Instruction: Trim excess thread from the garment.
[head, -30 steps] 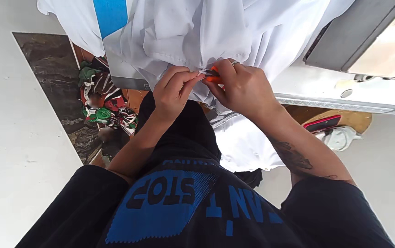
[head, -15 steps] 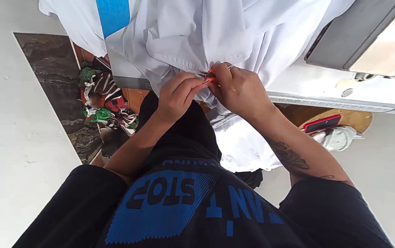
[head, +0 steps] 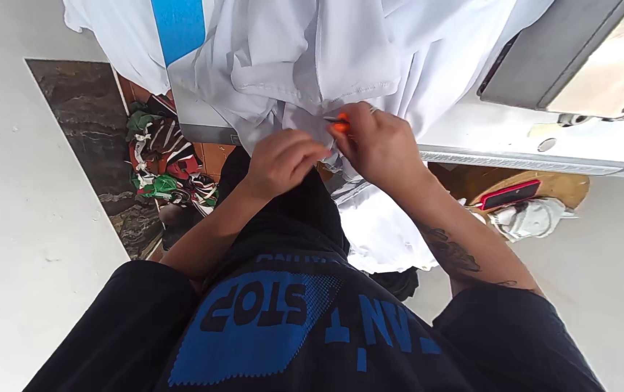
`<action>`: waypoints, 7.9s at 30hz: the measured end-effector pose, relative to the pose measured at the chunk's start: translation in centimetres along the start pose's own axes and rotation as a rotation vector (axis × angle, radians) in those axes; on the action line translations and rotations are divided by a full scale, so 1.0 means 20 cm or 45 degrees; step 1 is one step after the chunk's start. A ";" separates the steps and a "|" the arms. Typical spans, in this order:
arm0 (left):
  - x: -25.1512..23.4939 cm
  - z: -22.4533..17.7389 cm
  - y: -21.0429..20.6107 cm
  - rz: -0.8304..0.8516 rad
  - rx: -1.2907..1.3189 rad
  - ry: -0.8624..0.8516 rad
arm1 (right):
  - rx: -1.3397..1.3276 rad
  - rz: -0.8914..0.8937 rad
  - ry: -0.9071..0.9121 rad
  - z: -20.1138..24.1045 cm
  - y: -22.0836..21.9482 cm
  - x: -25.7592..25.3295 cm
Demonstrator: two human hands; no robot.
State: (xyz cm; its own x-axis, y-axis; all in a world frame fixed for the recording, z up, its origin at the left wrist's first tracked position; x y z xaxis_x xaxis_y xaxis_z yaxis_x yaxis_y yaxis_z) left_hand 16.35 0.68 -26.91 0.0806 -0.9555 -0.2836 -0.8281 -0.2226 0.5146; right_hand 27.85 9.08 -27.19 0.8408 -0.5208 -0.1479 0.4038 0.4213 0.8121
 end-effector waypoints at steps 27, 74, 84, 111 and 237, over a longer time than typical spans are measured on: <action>-0.43 0.07 0.08 0.093 0.209 0.138 | -1.571 -0.095 -0.404 -0.25 0.06 -0.06; -0.45 0.12 -0.06 0.175 0.512 0.552 | -2.208 -0.209 -0.939 -0.25 -0.04 -0.02; -0.47 0.06 0.04 -0.014 0.848 0.704 | -0.086 -0.157 -0.326 0.01 0.39 -0.06; -0.47 0.00 0.05 -0.097 0.875 0.734 | -0.021 -0.272 -0.195 0.06 0.30 0.01; -0.15 0.24 0.38 0.830 -0.747 0.925 | 0.427 -0.499 -0.902 -0.78 0.69 0.42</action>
State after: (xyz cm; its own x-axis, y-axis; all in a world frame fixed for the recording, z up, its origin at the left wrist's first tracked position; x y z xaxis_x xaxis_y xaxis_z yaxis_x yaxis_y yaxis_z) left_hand 7.13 2.72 -26.11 0.1905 -0.7656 0.6145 -0.4579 0.4844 0.7455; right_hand 46.05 22.06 -26.04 0.1967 -0.9680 -0.1561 0.3956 -0.0673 0.9160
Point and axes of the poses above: each hand's wrist, its own x-axis away from the middle knuckle, its own y-axis out of the back of the hand, z = x × y, the point moved 8 cm from there along -x, towards the middle knuckle, and after that the axes turned 9 degrees about y, right-handed, at the moved point
